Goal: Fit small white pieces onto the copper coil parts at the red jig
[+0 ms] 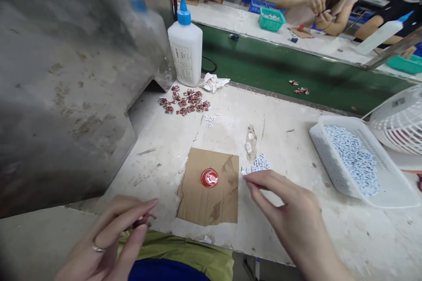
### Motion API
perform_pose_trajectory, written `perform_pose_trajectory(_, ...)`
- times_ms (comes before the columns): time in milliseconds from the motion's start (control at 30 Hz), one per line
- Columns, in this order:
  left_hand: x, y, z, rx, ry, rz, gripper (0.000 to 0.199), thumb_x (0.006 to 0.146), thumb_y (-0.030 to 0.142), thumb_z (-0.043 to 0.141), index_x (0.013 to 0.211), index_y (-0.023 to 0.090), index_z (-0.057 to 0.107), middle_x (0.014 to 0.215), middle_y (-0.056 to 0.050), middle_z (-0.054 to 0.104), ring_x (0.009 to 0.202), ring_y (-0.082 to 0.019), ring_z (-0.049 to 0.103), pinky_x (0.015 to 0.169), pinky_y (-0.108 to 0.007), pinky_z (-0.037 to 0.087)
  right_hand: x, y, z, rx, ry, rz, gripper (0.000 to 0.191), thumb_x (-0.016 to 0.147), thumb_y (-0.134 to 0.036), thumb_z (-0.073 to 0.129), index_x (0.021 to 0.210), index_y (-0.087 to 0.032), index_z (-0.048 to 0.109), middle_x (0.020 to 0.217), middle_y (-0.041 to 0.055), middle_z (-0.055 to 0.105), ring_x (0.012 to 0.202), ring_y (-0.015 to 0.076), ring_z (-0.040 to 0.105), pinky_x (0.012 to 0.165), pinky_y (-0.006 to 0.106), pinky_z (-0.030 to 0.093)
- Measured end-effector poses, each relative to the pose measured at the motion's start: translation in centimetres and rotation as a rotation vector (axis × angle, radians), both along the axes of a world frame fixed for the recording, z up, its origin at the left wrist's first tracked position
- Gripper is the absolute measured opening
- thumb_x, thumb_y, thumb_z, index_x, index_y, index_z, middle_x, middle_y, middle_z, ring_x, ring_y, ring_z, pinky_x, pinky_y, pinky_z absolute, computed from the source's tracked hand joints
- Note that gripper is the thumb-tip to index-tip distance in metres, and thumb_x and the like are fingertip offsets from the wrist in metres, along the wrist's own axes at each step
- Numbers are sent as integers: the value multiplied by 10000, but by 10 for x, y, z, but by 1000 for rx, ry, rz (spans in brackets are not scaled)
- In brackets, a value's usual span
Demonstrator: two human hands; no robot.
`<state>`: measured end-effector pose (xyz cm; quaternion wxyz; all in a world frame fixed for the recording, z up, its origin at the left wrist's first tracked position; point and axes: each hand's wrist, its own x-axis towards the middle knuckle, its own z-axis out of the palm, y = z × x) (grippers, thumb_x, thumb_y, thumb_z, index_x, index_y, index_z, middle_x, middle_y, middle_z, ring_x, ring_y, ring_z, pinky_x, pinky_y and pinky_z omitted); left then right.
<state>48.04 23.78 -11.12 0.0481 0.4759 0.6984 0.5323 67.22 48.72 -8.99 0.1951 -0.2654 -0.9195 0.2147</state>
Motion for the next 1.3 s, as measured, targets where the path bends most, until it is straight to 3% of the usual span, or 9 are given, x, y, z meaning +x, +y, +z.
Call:
perform_pose_trajectory(67,-1,11,-5,58,-3,-69,553,902,-101,576,1397,141,624,1071,-43,649,1002,-80,647,851,-148,580,-16,-16,4,-34,67,65,110,994,-271,660,969,-271,768,952,-12,809,807,173,786,740,268,642)
perform_pose_trajectory(200,-2,21,-9,82,-60,-59,440,886,-94,655,1259,136,681,1048,-19,710,968,-58,694,856,-125,600,-34,-30,2,-21,117,121,160,997,-135,634,1031,-254,735,1008,-24,796,886,115,773,812,186,617)
perform_pose_trajectory(467,-9,26,-8,11,-60,-33,286,933,3,668,1153,178,722,976,5,725,905,-31,707,810,-80,590,-39,-29,-8,29,85,174,167,1009,-105,629,1059,-238,716,1020,-9,748,914,85,733,836,171,576)
perform_pose_trajectory(667,-5,30,-10,9,-158,-15,239,898,37,743,1070,201,727,966,38,789,875,-50,763,844,-103,633,-36,-30,-6,30,76,178,183,1013,-108,620,1068,-259,709,1036,-20,747,919,77,734,863,151,573)
perform_pose_trajectory(833,-1,38,-2,9,-199,-24,198,885,31,735,990,199,730,962,45,799,878,-51,772,855,-94,629,-36,-40,4,-139,123,132,176,995,-143,658,1062,-294,719,1027,-32,769,915,95,744,837,151,597)
perform_pose_trajectory(967,0,44,2,19,-205,-95,155,885,62,768,993,173,753,922,15,792,840,-50,765,829,-72,615,-39,-53,10,-331,183,193,234,966,-113,668,1080,-310,719,1000,-34,775,912,117,752,759,171,625)
perform_pose_trajectory(1300,4,47,-1,42,-223,-124,156,866,55,790,991,146,765,899,-11,780,838,-62,757,825,-80,610,-44,-63,11,-460,238,267,235,955,-63,666,1083,-246,737,1000,29,786,928,160,771,724,211,657)
